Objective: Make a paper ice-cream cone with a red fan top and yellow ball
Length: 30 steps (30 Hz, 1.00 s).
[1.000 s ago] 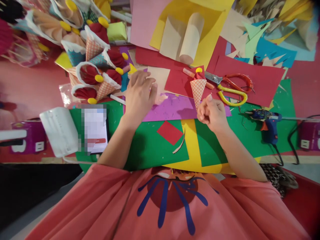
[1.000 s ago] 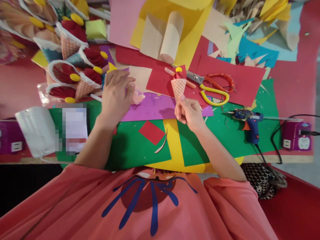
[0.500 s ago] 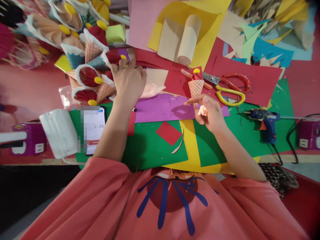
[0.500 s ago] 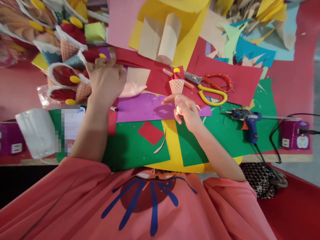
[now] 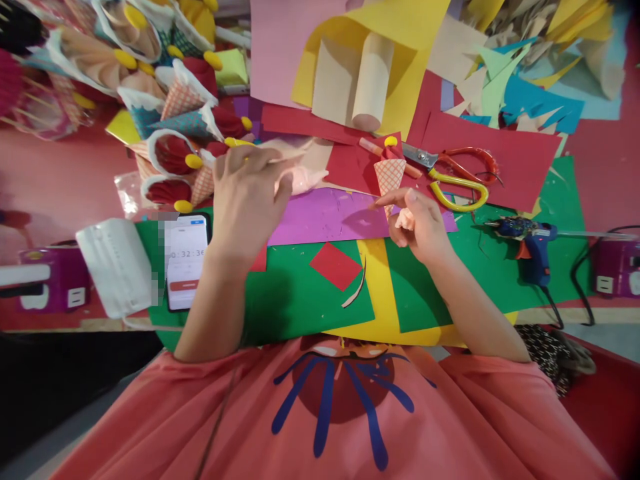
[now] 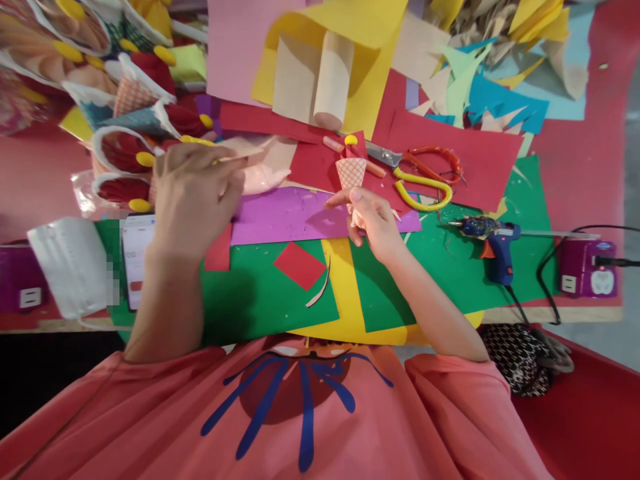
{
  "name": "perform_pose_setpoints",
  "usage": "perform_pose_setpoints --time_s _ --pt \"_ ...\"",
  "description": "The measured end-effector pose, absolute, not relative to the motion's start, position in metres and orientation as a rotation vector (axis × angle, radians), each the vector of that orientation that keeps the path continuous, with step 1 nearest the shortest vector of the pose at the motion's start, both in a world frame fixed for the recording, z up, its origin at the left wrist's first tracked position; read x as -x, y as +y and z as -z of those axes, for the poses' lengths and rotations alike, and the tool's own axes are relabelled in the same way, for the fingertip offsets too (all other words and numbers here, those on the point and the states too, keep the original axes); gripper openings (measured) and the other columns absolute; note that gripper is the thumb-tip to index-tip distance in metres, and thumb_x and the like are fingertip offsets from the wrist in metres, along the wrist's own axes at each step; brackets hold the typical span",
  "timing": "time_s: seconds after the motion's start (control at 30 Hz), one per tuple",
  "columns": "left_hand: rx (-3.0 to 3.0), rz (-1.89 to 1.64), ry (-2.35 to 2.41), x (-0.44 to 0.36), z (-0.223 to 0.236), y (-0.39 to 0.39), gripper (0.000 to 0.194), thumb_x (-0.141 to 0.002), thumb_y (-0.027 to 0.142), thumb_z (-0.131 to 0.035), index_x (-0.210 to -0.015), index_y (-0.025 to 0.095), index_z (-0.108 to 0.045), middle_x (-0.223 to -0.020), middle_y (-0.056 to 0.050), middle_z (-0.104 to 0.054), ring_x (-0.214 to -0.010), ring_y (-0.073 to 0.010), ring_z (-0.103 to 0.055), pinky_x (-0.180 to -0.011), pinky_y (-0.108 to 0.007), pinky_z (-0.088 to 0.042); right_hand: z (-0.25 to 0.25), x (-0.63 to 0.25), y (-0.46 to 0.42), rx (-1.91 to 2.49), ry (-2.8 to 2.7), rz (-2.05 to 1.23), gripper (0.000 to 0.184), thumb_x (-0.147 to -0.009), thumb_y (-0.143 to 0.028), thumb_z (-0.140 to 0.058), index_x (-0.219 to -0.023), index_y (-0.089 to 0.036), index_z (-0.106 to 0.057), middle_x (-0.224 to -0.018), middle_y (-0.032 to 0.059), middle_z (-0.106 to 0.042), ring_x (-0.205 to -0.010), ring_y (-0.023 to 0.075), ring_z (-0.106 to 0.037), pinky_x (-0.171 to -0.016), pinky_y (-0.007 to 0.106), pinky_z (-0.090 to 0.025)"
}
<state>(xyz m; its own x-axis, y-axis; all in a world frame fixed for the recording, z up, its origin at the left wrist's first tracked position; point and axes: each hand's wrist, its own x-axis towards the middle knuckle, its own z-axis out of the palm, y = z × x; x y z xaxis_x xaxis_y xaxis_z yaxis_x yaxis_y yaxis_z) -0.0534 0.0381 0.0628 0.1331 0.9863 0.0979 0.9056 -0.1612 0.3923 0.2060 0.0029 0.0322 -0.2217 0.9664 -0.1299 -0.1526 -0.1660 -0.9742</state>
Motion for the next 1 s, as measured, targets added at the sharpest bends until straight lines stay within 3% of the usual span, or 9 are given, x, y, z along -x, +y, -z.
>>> perform_pose_setpoints --time_s 0.23,0.33,0.43,0.53,0.67,0.77,0.87,0.93,1.0 --pt "-2.547 -0.542 1.545 0.058 -0.042 0.013 0.019 -0.093 0.039 -0.055 -0.089 0.023 -0.066 -0.123 -0.005 -0.07 -0.113 -0.0278 -0.063 -0.098 -0.048 -0.049 -0.032 -0.206 0.004 1.082 -1.136 -1.568 0.035 -0.087 -0.057 -0.06 -0.078 -0.024 -0.07 -0.078 0.0014 -0.073 -0.032 0.0051 -0.038 -0.031 0.026 -0.02" --pt "-2.459 -0.511 1.609 0.053 -0.037 0.022 0.03 -0.091 0.045 -0.058 -0.11 0.023 -0.062 -0.129 -0.01 -0.065 -0.117 -0.0307 -0.061 -0.097 -0.049 -0.05 -0.033 -0.205 0.003 1.05 -1.129 -1.575 0.034 -0.089 -0.052 -0.06 -0.078 -0.022 -0.069 -0.083 0.001 -0.074 -0.033 0.0035 -0.039 -0.032 0.024 -0.022" --pt "-2.35 -0.448 1.676 0.051 -0.033 0.039 0.046 -0.093 0.05 -0.053 -0.132 0.025 -0.053 -0.133 -0.01 -0.062 -0.125 -0.0327 -0.056 -0.105 -0.053 -0.045 -0.033 -0.204 0.003 1.075 -1.128 -1.572 0.04 -0.089 -0.057 -0.059 -0.079 -0.019 -0.069 -0.084 0.0023 -0.075 -0.034 0.0026 -0.04 -0.032 0.023 -0.023" --pt "-2.211 -0.516 1.726 0.054 -0.03 0.056 0.045 -0.096 0.055 -0.044 -0.127 0.026 -0.057 -0.14 -0.008 -0.058 -0.138 -0.0343 -0.044 -0.117 -0.06 -0.029 -0.032 -0.202 0.004 1.08 -1.077 -1.596 0.046 -0.088 -0.061 -0.058 -0.078 -0.018 -0.068 -0.08 0.0025 -0.074 -0.032 0.0028 -0.042 -0.033 0.023 -0.025" --pt "-2.19 -0.829 1.676 0.049 -0.029 0.059 0.046 -0.095 0.056 -0.045 -0.134 0.032 -0.052 -0.15 -0.003 -0.051 -0.145 -0.031 -0.036 -0.123 -0.06 -0.018 -0.033 -0.199 0.005 1.073 -0.913 -1.761 0.058 -0.083 -0.072 -0.055 -0.06 -0.019 -0.058 -0.045 -0.0034 -0.055 -0.026 0.0054 -0.038 -0.029 0.022 -0.024" --pt "-2.276 -0.883 1.521 0.034 -0.034 0.047 0.042 -0.097 0.053 -0.042 -0.13 0.03 -0.055 -0.145 -0.008 -0.055 -0.138 -0.0298 -0.047 -0.121 -0.056 -0.028 -0.035 -0.196 0.003 1.059 -0.795 -1.892 0.064 -0.079 -0.074 -0.059 -0.047 -0.021 -0.042 -0.031 -0.008 -0.035 -0.022 0.0039 -0.025 -0.026 0.02 -0.016" --pt "-2.382 -0.859 1.371 0.018 -0.037 0.029 0.038 -0.1 0.047 -0.037 -0.121 0.025 -0.06 -0.132 -0.01 -0.065 -0.127 -0.0259 -0.058 -0.112 -0.049 -0.042 -0.037 -0.193 0.001 1.021 -0.706 -1.944 0.068 -0.079 -0.072 -0.061 -0.045 -0.022 -0.032 -0.03 -0.0104 -0.025 -0.023 0.0027 -0.018 -0.026 0.018 -0.014" --pt "-2.393 -0.886 1.256 0.01 -0.035 0.018 0.04 -0.102 0.045 -0.033 -0.122 0.023 -0.06 -0.13 -0.009 -0.067 -0.124 -0.0231 -0.061 -0.108 -0.044 -0.047 -0.038 -0.188 -0.001 1.009 -0.666 -1.941 0.067 -0.082 -0.072 -0.058 -0.047 -0.021 -0.032 -0.032 -0.0108 -0.024 -0.024 0.0028 -0.018 -0.027 0.017 -0.017" --pt "-2.379 -0.981 1.158 0.004 -0.029 0.009 0.044 -0.101 0.049 -0.034 -0.128 0.023 -0.057 -0.133 -0.01 -0.065 -0.126 -0.0227 -0.061 -0.107 -0.042 -0.048 -0.038 -0.182 -0.002 0.985 -0.608 -1.93 0.063 -0.085 -0.074 -0.052 -0.052 -0.021 -0.041 -0.037 -0.0088 -0.034 -0.028 0.0047 -0.031 -0.03 0.017 -0.029"
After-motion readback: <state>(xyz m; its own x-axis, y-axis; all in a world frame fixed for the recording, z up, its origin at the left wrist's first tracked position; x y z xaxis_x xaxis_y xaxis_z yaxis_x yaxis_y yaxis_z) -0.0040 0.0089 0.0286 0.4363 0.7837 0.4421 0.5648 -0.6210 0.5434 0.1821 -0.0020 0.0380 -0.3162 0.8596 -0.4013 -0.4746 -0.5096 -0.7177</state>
